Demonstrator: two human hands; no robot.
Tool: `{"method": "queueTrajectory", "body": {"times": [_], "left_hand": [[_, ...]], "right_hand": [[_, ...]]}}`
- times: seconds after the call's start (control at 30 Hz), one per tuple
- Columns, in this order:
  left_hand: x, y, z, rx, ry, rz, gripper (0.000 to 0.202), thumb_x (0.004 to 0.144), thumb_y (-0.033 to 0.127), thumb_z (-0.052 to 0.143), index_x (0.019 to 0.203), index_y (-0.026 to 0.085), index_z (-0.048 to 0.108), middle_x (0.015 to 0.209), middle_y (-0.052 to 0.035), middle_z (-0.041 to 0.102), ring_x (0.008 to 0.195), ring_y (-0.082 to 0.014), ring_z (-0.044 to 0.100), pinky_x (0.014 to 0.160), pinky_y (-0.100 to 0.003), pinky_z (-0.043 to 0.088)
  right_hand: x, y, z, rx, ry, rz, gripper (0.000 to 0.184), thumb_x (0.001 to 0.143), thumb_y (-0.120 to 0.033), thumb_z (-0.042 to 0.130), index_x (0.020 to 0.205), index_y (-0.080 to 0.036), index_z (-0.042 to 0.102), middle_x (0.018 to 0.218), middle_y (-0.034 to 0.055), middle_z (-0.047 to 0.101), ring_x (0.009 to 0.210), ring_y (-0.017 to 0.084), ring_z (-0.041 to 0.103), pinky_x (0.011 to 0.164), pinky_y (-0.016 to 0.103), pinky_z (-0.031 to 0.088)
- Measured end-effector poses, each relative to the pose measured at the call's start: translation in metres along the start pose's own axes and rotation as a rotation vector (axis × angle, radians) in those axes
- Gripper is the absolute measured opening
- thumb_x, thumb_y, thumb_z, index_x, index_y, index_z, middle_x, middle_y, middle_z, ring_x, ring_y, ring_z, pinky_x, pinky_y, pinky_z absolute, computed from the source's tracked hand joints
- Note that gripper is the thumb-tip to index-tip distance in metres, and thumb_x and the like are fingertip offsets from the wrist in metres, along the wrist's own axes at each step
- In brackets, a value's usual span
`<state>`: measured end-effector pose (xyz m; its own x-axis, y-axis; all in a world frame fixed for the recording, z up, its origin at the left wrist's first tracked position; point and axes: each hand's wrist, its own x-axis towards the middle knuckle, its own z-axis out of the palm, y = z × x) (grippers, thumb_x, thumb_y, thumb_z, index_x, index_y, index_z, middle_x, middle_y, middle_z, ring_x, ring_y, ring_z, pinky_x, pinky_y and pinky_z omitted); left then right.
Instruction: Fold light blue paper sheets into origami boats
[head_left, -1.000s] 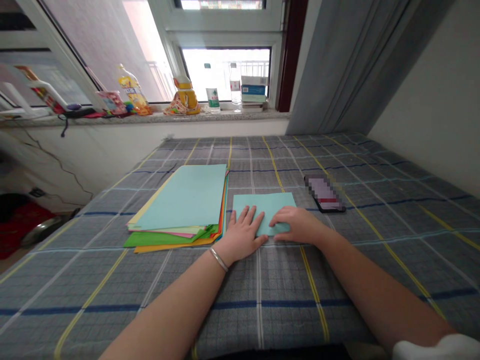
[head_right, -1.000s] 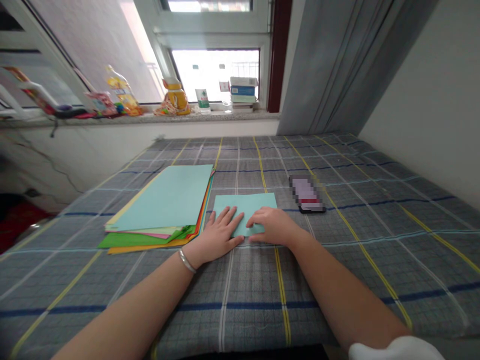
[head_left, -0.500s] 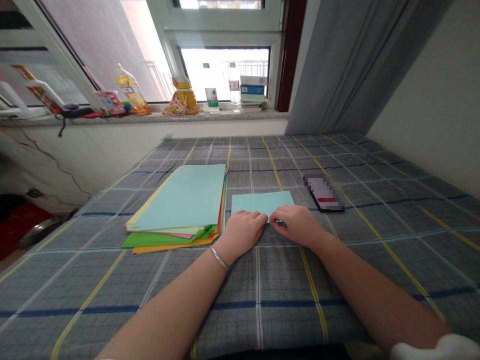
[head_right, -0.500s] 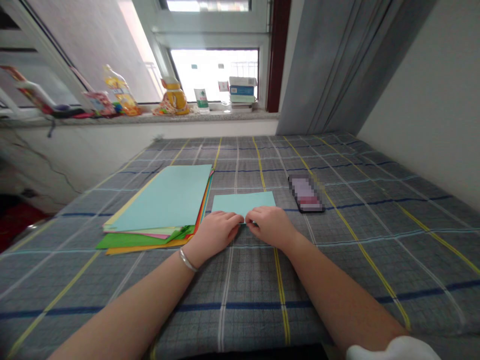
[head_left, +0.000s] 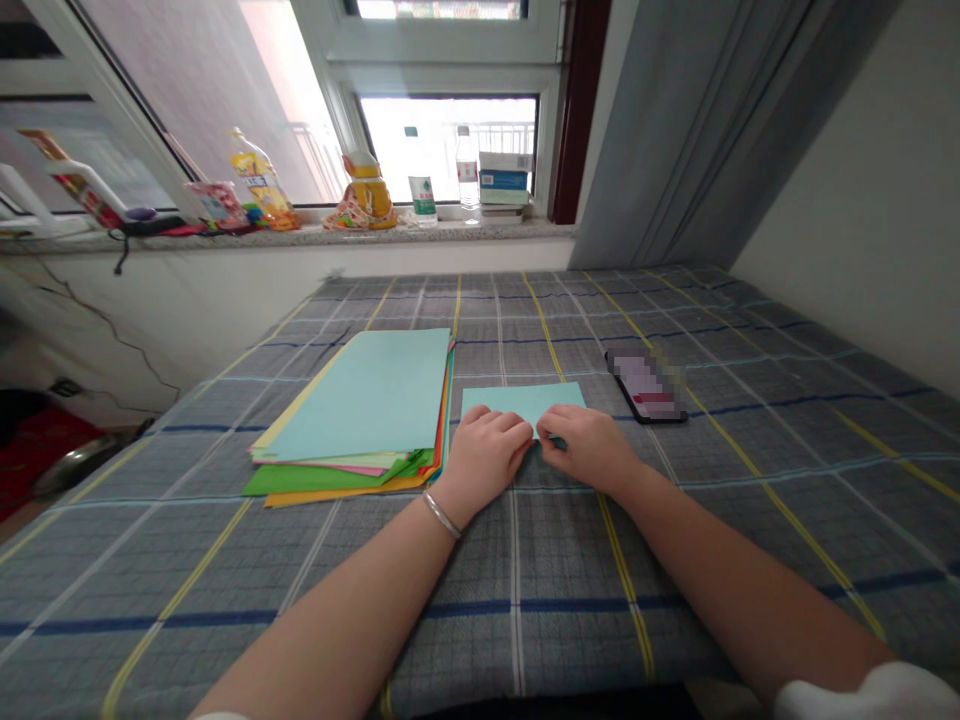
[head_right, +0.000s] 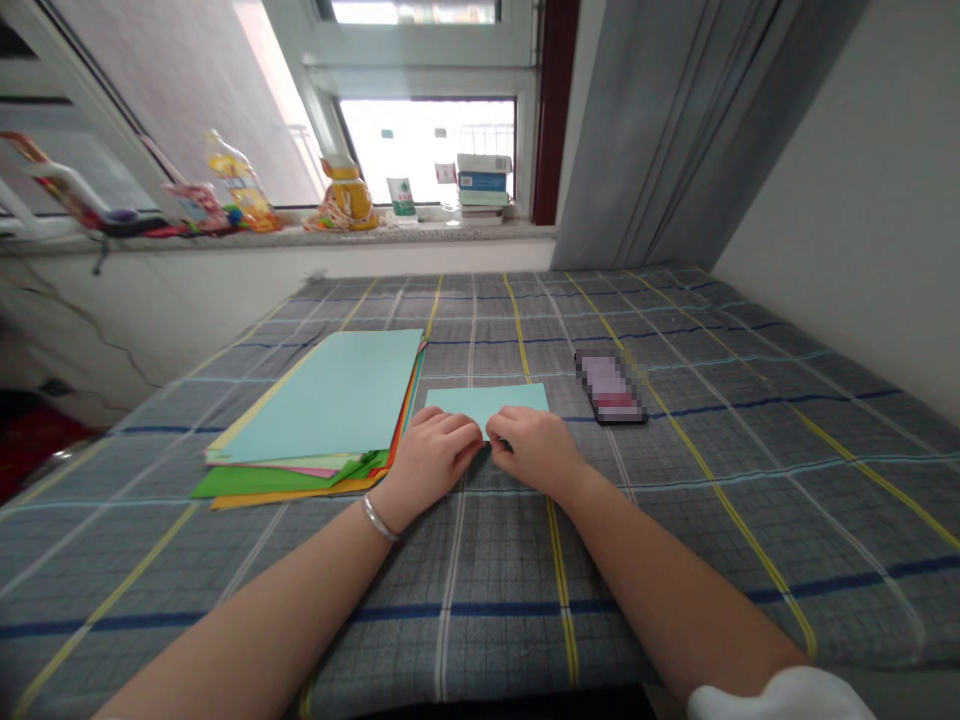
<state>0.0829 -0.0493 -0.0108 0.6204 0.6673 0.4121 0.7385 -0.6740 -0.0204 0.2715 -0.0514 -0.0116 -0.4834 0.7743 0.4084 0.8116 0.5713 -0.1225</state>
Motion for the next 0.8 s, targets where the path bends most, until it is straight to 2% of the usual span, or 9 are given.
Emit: {"method": "queueTrajectory", "body": {"times": [0.33,0.47,0.8], "left_hand": [[0.000,-0.010,0.001,-0.060,0.057,-0.084,0.024,0.096,0.032,0.043,0.084,0.021,0.060,0.088,0.0001,0.067,0.080,-0.0161,0.057,0.084,-0.033,0.036],[0.000,-0.014,0.005,-0.075,0.085,-0.132,0.019,0.094,0.032,0.048,0.084,0.021,0.060,0.084,-0.0001,0.067,0.079,-0.0169,0.057,0.083,-0.033,0.036],[-0.001,-0.017,0.008,-0.066,0.123,-0.165,0.014,0.092,0.029,0.053,0.083,0.022,0.059,0.082,0.0002,0.066,0.077,-0.0175,0.057,0.081,-0.032,0.038]], "right_hand": [[-0.003,0.025,-0.008,0.128,0.039,0.039,0.011,0.077,-0.013,0.052,0.076,-0.022,0.058,0.083,-0.0004,0.065,0.079,0.014,0.059,0.072,0.023,0.039],[-0.004,0.034,-0.009,0.139,0.074,0.046,0.011,0.076,-0.013,0.052,0.075,-0.022,0.057,0.083,-0.0005,0.065,0.079,0.014,0.059,0.069,0.023,0.040],[-0.007,0.058,-0.015,0.266,0.062,0.009,0.011,0.074,-0.012,0.054,0.076,-0.022,0.057,0.090,0.0014,0.065,0.083,0.016,0.060,0.077,0.028,0.047]]}}
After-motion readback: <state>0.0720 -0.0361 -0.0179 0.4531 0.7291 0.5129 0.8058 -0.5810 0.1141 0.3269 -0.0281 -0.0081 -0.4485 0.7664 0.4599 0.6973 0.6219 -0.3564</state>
